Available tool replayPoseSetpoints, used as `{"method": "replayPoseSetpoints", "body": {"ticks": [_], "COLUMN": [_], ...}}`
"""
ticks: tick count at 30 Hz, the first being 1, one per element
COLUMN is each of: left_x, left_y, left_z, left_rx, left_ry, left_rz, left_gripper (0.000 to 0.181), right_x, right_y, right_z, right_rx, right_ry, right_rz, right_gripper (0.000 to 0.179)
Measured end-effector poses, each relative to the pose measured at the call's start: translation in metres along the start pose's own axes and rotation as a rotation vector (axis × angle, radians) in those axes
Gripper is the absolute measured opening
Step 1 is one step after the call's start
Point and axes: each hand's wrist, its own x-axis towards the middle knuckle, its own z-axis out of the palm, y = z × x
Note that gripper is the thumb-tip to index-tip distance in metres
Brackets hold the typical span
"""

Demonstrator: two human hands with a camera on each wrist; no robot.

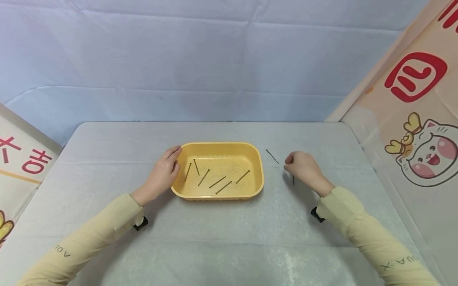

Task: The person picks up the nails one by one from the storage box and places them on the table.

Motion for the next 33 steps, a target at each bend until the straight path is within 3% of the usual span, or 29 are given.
{"method": "replayPoseSetpoints", "body": {"ticks": [13, 33], "left_x": [-0.001, 0.0], "left_y": [0.001, -0.001], "left_z": [0.0, 0.0], "left_rx": [-0.001, 0.011], "left_ry": [0.005, 0.02], "left_rz": [0.001, 0.017], "left_gripper": [0.043, 0.043], "right_x": [-0.003, -0.007], "right_y": [-0.022, -0.049], "right_z": [-0.01, -0.022], "right_rx": [-0.045, -0.095], "right_ry": [-0.003, -0.027], "right_rz": [-0.07, -0.092], "right_gripper": [0.025, 0.027]}}
